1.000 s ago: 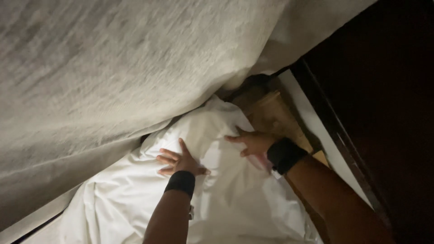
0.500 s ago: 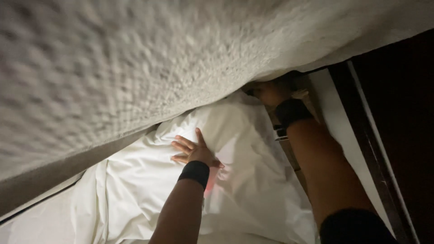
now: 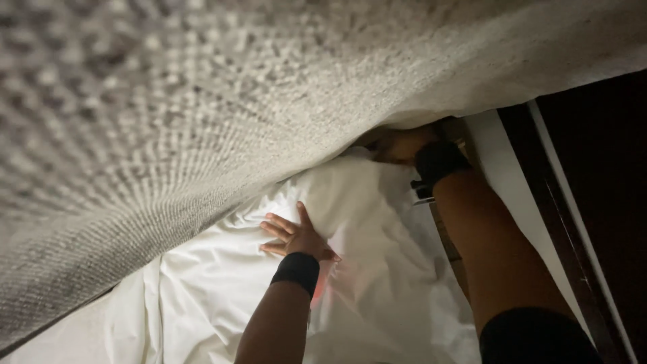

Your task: The person moves a green and white striped pillow and other bedding items aside, then unfolds a white fitted sheet on a mattress. They proceed to stretch and smooth the sheet over the mattress surface by hand.

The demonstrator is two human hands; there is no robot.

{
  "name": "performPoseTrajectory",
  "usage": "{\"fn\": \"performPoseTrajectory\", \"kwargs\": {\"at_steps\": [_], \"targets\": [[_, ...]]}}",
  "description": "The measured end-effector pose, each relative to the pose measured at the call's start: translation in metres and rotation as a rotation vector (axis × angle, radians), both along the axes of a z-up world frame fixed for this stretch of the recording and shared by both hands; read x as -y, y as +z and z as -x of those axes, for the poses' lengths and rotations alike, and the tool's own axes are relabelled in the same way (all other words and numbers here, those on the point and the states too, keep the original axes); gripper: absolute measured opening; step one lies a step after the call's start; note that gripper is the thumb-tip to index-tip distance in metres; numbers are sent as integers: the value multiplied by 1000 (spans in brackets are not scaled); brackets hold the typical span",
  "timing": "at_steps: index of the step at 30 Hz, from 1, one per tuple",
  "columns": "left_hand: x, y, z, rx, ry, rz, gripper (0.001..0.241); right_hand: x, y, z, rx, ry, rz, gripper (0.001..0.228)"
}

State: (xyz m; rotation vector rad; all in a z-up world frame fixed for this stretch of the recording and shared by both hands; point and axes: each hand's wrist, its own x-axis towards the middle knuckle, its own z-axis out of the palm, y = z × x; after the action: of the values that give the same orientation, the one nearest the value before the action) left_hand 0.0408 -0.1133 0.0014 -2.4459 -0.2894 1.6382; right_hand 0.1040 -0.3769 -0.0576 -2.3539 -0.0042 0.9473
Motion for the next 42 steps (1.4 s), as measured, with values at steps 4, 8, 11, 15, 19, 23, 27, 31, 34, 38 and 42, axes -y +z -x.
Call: {"fn": "performPoseTrajectory", "kwargs": {"at_steps": [4,8,11,15,19,23,27,31,34,38,42], "targets": [[-3,-6,3,45,-7,-1,165,2,-8,-2,24,60,-101,40],[-3,-2,-2,10,-1,21,166,1,-7,5,29,128,-205,37],[-4,-8,-1,10,-14,6,167,0,-4,13,25,173,-286,34],[-2,-6,1,9,-35,-7,168,0,9,21,36,231,-389,31],[-3,-3,3,20,-28,10,167,-2,4,41,40,294,-489,29],[-4,2,2,34,-14,26,166,-10,9,67,38,354,-574,27],[-8,-4,3,37,-21,33,164,-54,51,122,89,415,-300,65],[-5,11,5,85,-16,53,165,-79,70,155,26,361,6,84],[-10,16,12,141,-13,95,165,-90,78,165,25,293,126,90],[-20,25,18,224,-23,173,166,-97,64,175,61,198,90,98],[-38,30,23,284,-85,267,166,-101,63,182,116,190,109,95]]}}
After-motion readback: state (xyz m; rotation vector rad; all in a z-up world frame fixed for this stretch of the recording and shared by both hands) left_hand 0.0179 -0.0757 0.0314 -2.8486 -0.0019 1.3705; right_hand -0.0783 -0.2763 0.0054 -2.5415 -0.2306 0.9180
